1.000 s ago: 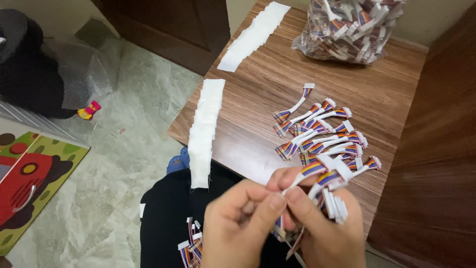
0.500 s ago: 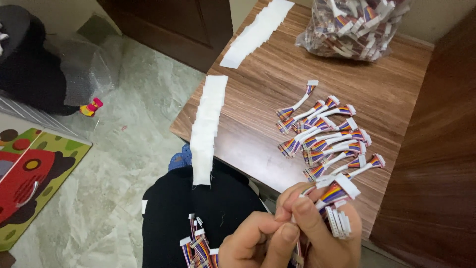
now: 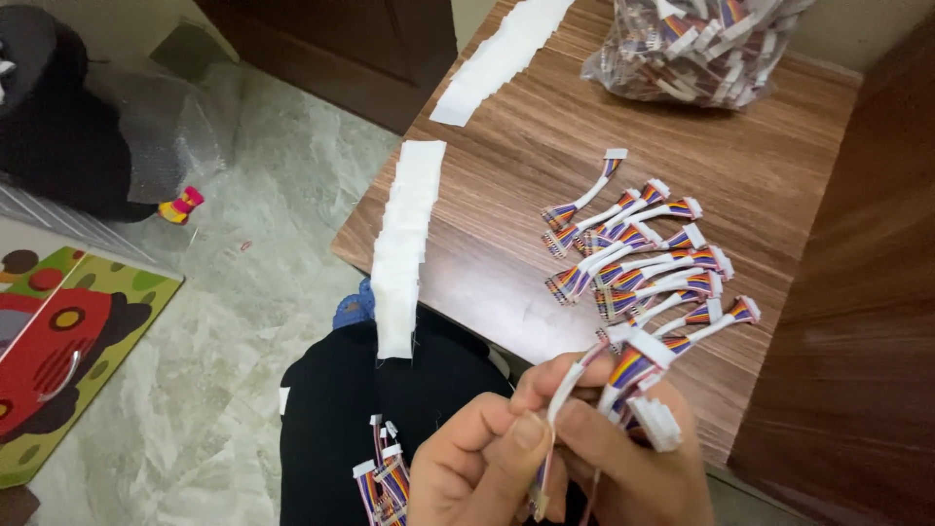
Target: Applying small strips of white adhesive tape to the wire ends of electronic connectors
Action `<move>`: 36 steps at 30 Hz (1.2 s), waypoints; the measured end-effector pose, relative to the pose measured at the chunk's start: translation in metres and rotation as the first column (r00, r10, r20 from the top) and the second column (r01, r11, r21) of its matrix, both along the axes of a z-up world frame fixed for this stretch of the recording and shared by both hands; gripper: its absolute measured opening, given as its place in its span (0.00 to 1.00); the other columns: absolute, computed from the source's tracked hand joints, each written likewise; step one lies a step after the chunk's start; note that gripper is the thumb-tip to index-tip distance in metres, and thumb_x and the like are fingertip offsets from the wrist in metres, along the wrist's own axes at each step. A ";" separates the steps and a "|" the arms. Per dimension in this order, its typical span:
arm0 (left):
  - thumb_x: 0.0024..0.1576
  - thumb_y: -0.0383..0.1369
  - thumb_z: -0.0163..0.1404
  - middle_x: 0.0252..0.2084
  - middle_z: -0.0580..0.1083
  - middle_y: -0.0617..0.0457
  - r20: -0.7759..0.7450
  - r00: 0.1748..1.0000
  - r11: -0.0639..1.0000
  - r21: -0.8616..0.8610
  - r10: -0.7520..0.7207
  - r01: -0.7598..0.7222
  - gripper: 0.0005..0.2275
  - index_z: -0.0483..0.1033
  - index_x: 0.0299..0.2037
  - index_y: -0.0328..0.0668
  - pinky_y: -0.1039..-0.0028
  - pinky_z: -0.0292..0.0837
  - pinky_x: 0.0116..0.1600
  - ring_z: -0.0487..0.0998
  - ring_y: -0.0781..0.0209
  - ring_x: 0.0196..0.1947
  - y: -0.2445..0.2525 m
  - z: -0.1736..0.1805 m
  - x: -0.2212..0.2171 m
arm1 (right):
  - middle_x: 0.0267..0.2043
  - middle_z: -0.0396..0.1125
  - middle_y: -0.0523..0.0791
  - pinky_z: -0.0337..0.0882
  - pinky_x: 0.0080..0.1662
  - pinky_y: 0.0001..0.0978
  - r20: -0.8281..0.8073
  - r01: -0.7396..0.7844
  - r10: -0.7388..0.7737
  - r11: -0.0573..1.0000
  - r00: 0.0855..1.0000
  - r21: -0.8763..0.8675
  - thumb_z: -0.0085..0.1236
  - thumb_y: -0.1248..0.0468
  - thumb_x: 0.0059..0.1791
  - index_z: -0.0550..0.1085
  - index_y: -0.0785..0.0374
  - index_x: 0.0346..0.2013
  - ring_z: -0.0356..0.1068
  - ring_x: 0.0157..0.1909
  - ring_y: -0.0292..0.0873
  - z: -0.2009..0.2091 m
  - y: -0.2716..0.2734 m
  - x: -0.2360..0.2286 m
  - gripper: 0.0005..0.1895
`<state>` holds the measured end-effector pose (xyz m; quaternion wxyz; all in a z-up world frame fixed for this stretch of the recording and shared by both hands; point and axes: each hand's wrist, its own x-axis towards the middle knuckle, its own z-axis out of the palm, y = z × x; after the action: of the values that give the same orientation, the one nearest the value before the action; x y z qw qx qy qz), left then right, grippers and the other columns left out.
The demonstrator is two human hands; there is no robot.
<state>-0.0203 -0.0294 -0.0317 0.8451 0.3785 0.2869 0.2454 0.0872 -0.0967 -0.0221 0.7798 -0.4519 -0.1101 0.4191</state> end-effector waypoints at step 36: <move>0.52 0.31 0.48 0.28 0.72 0.46 -0.348 0.864 -0.254 0.855 0.363 0.451 0.05 0.70 0.29 0.37 0.60 0.60 0.45 0.71 0.50 0.28 0.121 -0.008 0.149 | 0.16 0.58 0.46 0.50 0.19 0.25 -0.076 0.310 -0.309 0.951 0.948 -0.003 0.44 0.71 0.47 0.70 0.73 0.41 0.48 0.11 0.33 -0.007 0.014 0.052 0.10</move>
<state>0.1284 0.0921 -0.0393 0.1045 0.9526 0.1672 0.2318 0.1390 -0.0826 -0.0293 0.8414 -0.4440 -0.0099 0.3080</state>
